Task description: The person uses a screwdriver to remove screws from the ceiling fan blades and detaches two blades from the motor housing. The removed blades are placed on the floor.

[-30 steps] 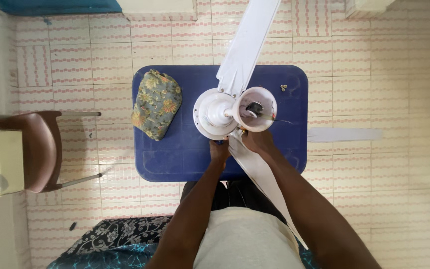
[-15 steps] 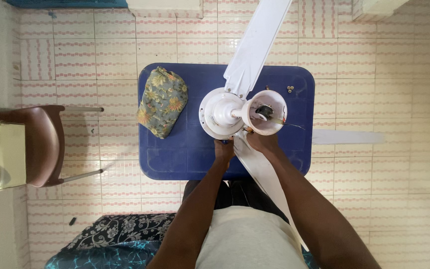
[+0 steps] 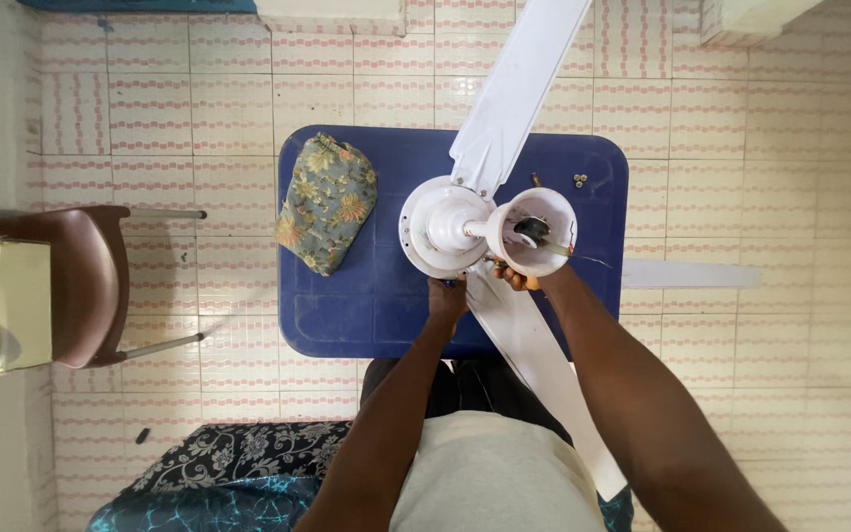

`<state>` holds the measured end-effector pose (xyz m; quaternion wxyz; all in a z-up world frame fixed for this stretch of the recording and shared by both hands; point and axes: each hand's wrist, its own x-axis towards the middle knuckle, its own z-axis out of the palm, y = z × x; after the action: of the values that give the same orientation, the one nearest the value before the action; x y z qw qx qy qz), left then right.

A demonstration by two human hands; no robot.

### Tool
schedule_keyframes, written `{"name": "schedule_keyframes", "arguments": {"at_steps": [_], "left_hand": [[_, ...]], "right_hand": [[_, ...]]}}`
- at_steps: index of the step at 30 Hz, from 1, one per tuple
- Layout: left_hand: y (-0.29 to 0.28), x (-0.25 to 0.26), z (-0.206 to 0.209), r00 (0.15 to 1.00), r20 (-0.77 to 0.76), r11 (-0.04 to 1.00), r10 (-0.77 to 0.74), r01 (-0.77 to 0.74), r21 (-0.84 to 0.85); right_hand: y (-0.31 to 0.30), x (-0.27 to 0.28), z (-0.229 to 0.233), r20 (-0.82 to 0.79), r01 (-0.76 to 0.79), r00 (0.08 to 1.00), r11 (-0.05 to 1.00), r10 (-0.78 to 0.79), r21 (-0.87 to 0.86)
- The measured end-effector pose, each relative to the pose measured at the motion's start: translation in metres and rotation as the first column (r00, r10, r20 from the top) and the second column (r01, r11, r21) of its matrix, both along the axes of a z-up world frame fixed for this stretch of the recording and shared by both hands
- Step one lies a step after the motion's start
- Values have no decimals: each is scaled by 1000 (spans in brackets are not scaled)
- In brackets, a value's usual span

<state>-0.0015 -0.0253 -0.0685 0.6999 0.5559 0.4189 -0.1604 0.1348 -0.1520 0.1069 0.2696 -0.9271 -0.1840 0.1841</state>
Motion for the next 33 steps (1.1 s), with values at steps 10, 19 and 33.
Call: {"name": "schedule_keyframes", "arguments": {"at_steps": [10, 19, 33], "left_hand": [[1, -2, -5, 1000, 24, 1000, -17, 17, -3], [5, 4, 19, 1000, 17, 999, -10, 11, -46], [3, 2, 21, 996, 41, 994, -76, 73, 83]], "right_hand": [[12, -3, -4, 1, 21, 1000, 1000, -21, -15], [16, -15, -6, 45, 50, 998, 999, -50, 7], [23, -34, 1, 66, 12, 998, 999, -16, 50]]}}
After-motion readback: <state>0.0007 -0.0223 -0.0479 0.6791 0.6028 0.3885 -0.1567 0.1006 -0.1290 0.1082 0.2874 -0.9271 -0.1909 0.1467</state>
